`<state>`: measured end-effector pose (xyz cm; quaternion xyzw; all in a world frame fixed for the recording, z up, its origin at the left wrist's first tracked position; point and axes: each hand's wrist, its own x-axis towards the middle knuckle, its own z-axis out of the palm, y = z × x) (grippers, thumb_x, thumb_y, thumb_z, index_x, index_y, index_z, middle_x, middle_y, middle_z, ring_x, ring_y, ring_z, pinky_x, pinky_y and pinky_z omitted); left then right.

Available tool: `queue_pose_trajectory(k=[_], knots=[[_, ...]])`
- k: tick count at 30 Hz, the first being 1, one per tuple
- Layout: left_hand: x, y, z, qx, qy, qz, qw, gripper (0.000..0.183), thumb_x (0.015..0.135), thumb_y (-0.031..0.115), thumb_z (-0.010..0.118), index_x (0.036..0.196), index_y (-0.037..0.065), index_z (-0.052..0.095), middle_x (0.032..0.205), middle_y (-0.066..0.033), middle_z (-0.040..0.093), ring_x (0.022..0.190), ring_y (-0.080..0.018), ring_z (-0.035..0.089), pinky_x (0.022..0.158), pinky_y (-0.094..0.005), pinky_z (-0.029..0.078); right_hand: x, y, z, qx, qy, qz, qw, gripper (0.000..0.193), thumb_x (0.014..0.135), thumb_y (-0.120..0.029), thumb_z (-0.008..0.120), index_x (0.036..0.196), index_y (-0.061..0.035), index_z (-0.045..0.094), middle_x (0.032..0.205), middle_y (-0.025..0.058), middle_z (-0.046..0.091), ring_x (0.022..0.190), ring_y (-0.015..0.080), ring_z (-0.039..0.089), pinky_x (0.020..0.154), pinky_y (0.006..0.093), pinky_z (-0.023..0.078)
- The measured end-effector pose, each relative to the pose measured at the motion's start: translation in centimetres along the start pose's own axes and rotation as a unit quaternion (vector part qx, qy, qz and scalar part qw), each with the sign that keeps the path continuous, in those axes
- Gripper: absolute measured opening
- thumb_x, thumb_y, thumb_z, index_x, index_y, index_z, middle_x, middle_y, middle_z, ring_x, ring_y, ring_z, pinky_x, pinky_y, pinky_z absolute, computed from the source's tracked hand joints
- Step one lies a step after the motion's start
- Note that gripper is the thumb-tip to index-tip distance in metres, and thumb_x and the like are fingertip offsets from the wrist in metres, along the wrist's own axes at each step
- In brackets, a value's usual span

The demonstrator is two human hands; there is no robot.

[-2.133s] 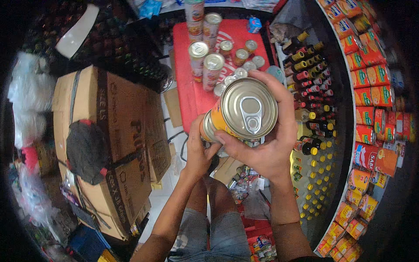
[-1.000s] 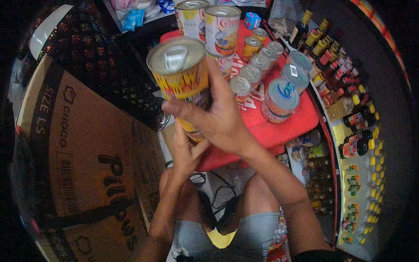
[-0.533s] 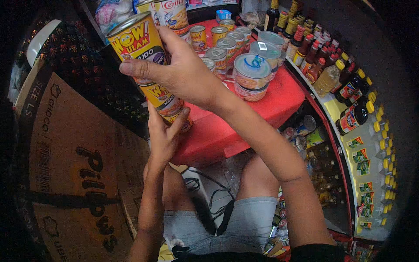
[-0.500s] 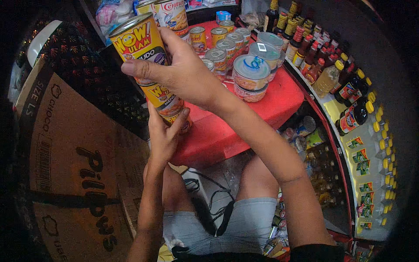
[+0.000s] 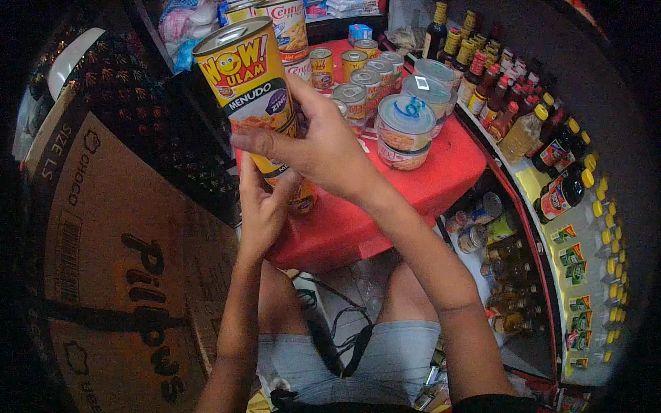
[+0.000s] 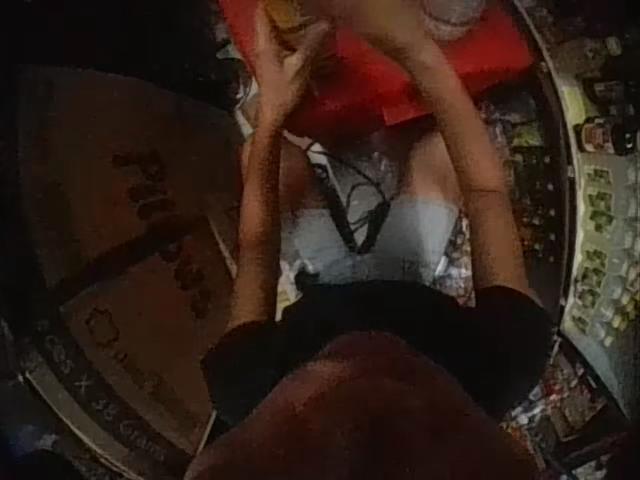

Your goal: Restocking and organizing various canned food products on store shelves.

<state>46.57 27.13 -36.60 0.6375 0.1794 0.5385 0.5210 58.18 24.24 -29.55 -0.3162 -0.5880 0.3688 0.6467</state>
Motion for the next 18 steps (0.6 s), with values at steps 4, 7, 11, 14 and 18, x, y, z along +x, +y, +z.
queue_pose_trajectory(k=[4, 7, 11, 14, 18], knots=[[1.1, -0.3, 0.1, 0.019, -0.004, 0.045, 0.999, 0.056, 0.084, 0.022, 0.067, 0.126, -0.001, 0.039, 0.110, -0.0128, 0.057, 0.101, -0.0186, 0.057, 0.083, -0.0323, 0.047, -0.5, 1.1, -1.7, -0.109, -0.002, -0.038, 0.993, 0.055, 0.077, -0.023, 0.076, 0.120, 0.0023, 0.052, 0.108, 0.0092, 0.063, 0.100, 0.0143, 0.058, 0.087, 0.0290, 0.046], [1.3, -1.0, 0.2, 0.053, 0.012, 0.101, 0.993, 0.057, 0.084, 0.027, 0.067, 0.125, -0.002, 0.039, 0.108, -0.0130, 0.059, 0.099, -0.0184, 0.058, 0.082, -0.0316, 0.048, -1.5, 0.8, -2.5, -0.164, -0.011, -0.043, 0.985, 0.058, 0.077, -0.023, 0.075, 0.122, 0.0041, 0.051, 0.110, 0.0122, 0.063, 0.102, 0.0164, 0.058, 0.089, 0.0301, 0.045], [1.2, -1.6, -0.2, 0.044, 0.022, 0.128, 0.991, 0.059, 0.084, 0.032, 0.068, 0.123, -0.003, 0.041, 0.105, -0.0134, 0.061, 0.094, -0.0188, 0.061, 0.081, -0.0314, 0.048, -2.3, -0.5, -4.2, -0.311, -0.070, -0.027, 0.948, 0.057, 0.078, -0.022, 0.074, 0.123, 0.0046, 0.052, 0.111, 0.0143, 0.063, 0.102, 0.0166, 0.059, 0.089, 0.0304, 0.046], [1.0, -2.2, 0.1, 0.068, 0.032, 0.110, 0.991, 0.062, 0.084, 0.035, 0.067, 0.123, -0.004, 0.041, 0.102, -0.0135, 0.062, 0.091, -0.0194, 0.062, 0.080, -0.0314, 0.049, -2.1, -2.4, -7.3, -0.321, -0.102, 0.052, 0.940, 0.047, 0.080, -0.020, 0.071, 0.119, 0.0030, 0.057, 0.104, 0.0122, 0.066, 0.094, 0.0148, 0.061, 0.084, 0.0296, 0.048], [1.0, -2.9, -0.7, 0.137, 0.026, 0.142, 0.980, 0.065, 0.084, 0.040, 0.066, 0.123, -0.005, 0.041, 0.099, -0.0140, 0.064, 0.089, -0.0194, 0.064, 0.078, -0.0315, 0.050, 2.6, -4.3, -11.3, -0.361, -0.013, -0.004, 0.933, 0.028, 0.085, -0.020, 0.063, 0.103, 0.0005, 0.066, 0.088, 0.0071, 0.068, 0.082, 0.0118, 0.063, 0.075, 0.0277, 0.050]])
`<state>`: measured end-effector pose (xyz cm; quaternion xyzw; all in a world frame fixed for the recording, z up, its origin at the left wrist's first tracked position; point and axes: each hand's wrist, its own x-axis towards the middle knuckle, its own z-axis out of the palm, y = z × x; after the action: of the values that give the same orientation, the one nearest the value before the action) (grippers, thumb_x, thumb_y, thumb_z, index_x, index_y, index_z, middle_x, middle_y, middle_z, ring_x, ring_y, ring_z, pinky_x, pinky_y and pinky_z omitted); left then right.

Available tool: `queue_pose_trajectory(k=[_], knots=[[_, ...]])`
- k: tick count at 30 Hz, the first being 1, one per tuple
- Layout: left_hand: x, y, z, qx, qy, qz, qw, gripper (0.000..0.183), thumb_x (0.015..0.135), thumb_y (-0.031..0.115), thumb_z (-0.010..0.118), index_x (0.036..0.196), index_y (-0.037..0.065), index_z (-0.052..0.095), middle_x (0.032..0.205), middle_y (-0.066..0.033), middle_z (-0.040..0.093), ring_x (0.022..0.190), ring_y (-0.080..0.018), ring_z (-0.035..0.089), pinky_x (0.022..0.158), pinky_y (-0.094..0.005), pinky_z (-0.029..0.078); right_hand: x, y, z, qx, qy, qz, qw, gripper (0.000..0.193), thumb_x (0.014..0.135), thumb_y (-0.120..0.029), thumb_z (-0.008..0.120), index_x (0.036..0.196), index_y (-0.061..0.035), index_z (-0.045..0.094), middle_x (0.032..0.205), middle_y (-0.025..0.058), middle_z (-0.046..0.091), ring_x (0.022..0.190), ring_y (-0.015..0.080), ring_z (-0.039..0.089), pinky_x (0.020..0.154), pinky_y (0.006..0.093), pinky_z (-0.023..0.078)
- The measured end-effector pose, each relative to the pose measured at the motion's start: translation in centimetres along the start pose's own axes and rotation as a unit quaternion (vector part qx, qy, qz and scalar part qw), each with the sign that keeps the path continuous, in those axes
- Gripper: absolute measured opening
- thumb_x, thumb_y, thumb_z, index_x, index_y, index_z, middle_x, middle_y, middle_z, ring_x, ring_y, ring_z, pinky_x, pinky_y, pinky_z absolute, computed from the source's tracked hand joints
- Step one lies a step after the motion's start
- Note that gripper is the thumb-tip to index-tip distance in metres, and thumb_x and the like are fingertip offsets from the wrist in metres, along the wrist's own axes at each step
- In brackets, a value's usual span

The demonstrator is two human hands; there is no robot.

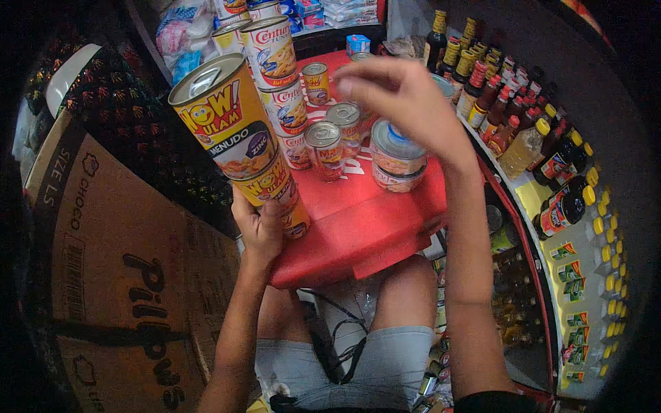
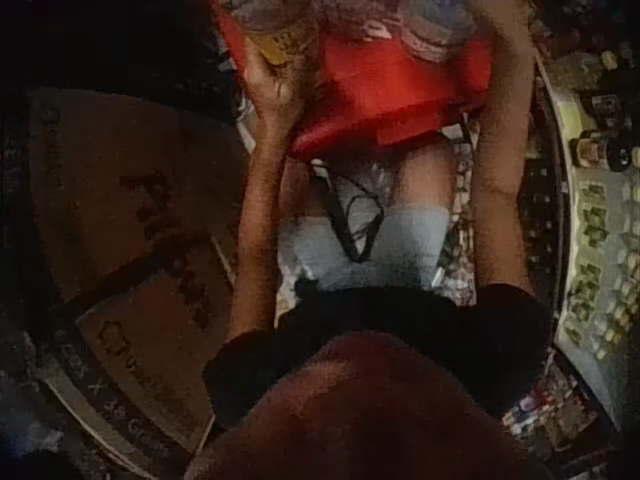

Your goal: Restocking and organizing various canned food products on store shelves.

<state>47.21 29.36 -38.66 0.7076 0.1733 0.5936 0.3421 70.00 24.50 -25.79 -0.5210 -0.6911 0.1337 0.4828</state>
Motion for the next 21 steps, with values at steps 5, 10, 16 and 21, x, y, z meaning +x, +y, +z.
queue_pose_trajectory(k=[5, 10, 16, 21], knots=[[0.1, 0.3, 0.6, 0.004, 0.018, -0.001, 1.000, 0.066, 0.084, 0.042, 0.065, 0.122, -0.006, 0.042, 0.098, -0.0142, 0.065, 0.088, -0.0193, 0.065, 0.077, -0.0315, 0.051, 10.8, 9.8, -2.1, -0.282, 0.026, -0.069, 0.957, 0.025, 0.081, -0.019, 0.060, 0.099, -0.0042, 0.069, 0.093, 0.0178, 0.068, 0.088, 0.0293, 0.066, 0.080, 0.0353, 0.051], [0.0, -0.1, 0.3, 0.031, 0.006, 0.009, 0.999, 0.068, 0.083, 0.043, 0.066, 0.123, -0.007, 0.041, 0.098, -0.0142, 0.065, 0.088, -0.0198, 0.065, 0.077, -0.0315, 0.051, 14.7, 12.8, -0.2, -0.443, -0.205, 0.161, 0.858, 0.042, 0.073, -0.031, 0.071, 0.098, 0.0014, 0.064, 0.090, 0.0157, 0.068, 0.081, 0.0277, 0.067, 0.071, 0.0375, 0.052], [-0.7, -0.6, 0.2, 0.015, 0.014, -0.018, 1.000, 0.069, 0.082, 0.046, 0.066, 0.120, -0.007, 0.043, 0.098, -0.0139, 0.065, 0.087, -0.0197, 0.065, 0.076, -0.0308, 0.051, 15.7, 15.3, 1.1, -0.421, -0.204, 0.146, 0.872, 0.062, 0.066, -0.041, 0.077, 0.107, 0.0009, 0.061, 0.085, 0.0174, 0.068, 0.077, 0.0284, 0.066, 0.067, 0.0395, 0.052], [-0.4, -0.5, 0.7, 0.007, 0.010, -0.005, 1.000, 0.073, 0.080, 0.050, 0.067, 0.118, -0.007, 0.044, 0.098, -0.0134, 0.065, 0.088, -0.0191, 0.064, 0.077, -0.0302, 0.050, 17.4, 17.2, -2.1, -0.343, -0.101, 0.148, 0.922, 0.061, 0.067, -0.048, 0.073, 0.098, 0.0045, 0.067, 0.091, 0.0219, 0.067, 0.078, 0.0297, 0.067, 0.072, 0.0397, 0.052]])
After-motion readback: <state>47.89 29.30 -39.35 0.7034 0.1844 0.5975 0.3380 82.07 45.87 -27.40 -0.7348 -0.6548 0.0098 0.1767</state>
